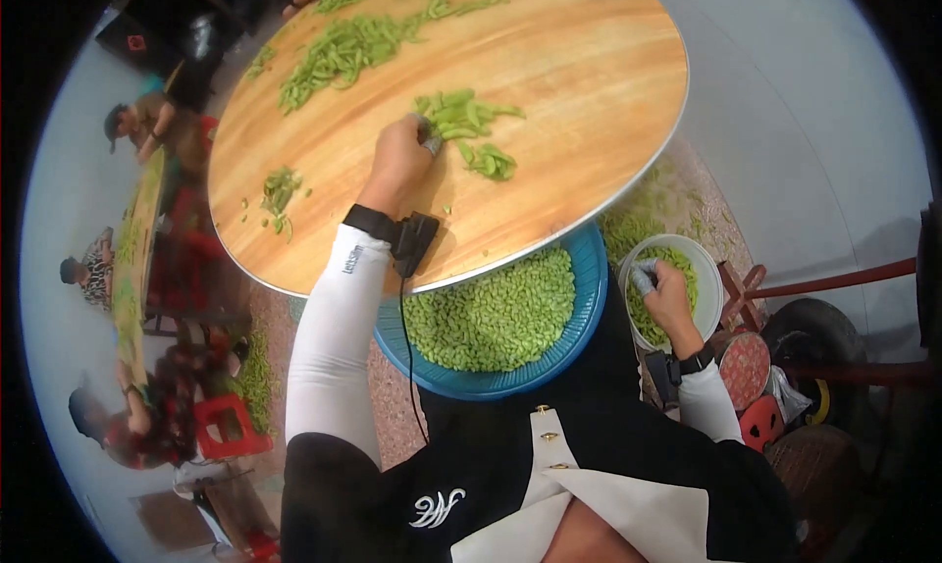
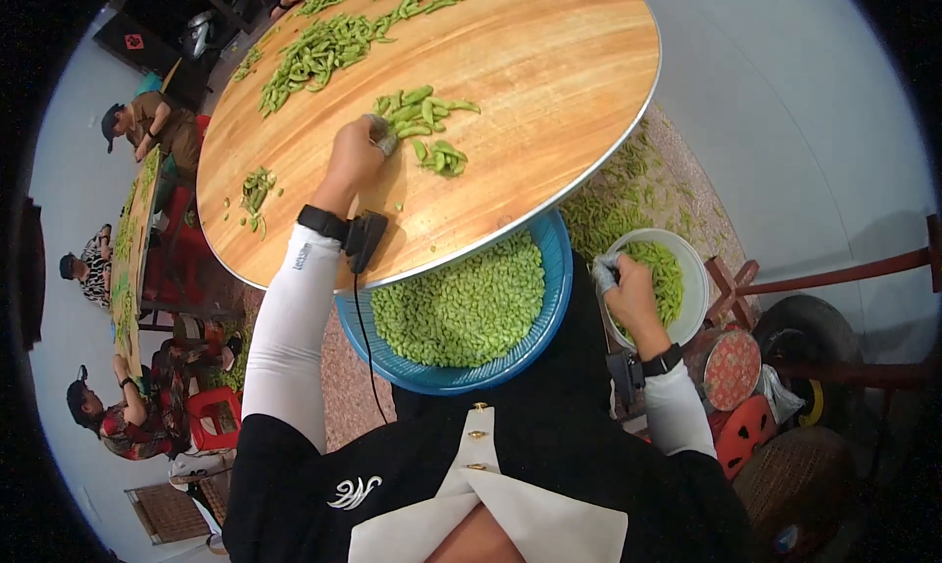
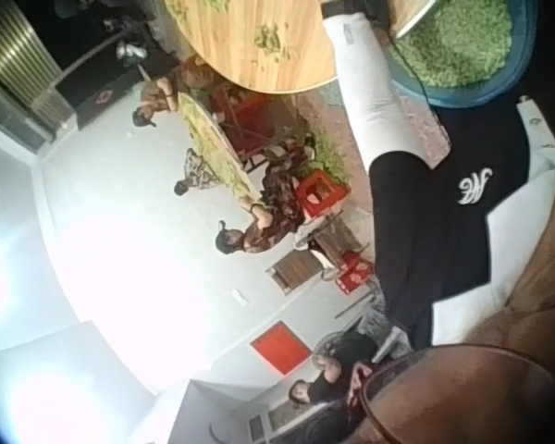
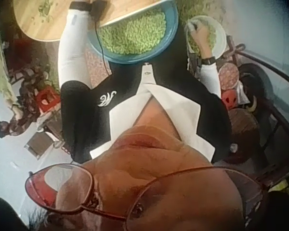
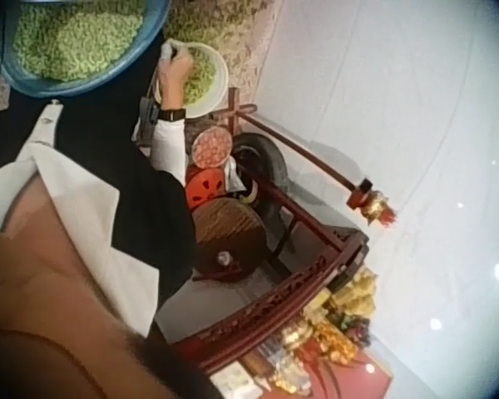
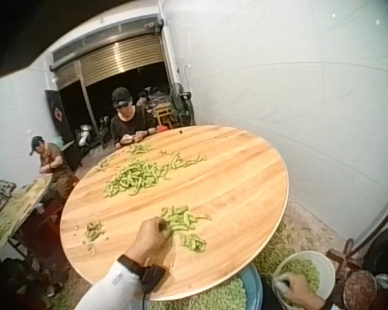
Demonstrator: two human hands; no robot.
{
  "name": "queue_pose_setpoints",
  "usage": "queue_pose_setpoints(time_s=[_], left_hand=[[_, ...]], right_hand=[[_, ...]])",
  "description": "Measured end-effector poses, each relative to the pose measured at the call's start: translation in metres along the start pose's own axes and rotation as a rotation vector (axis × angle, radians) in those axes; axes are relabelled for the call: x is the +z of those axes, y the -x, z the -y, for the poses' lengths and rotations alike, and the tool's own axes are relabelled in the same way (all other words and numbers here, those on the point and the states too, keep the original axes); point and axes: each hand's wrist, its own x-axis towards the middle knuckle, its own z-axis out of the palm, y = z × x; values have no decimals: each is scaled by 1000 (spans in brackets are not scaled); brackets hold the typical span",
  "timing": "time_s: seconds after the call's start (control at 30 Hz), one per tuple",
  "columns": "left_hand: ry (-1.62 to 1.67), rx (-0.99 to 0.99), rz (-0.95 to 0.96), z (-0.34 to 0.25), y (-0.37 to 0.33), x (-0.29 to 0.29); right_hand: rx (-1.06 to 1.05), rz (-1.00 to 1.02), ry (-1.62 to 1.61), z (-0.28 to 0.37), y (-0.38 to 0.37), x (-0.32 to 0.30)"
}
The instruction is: The person picks up edamame pods from a table, peels them open to release the beans into a blue basket, and discards the empty shells back onto the table.
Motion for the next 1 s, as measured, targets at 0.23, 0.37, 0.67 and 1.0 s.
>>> queue_pose_setpoints(time_s=[0.23,0.37,0.67,1.0], left_hand=[[158,-189,-21,27,4,4],[1391,-609,46,12,38,-11],[1281,-306,-114,-73,129,1],[1193,-131,135,-61,160,-23]], right_hand=[[-76,127,-304,74,-8,7],[-215,205,-512,120,-19,28],[104,563,-1147,173,-45,82],[5,687,-810,167,-37,73]])
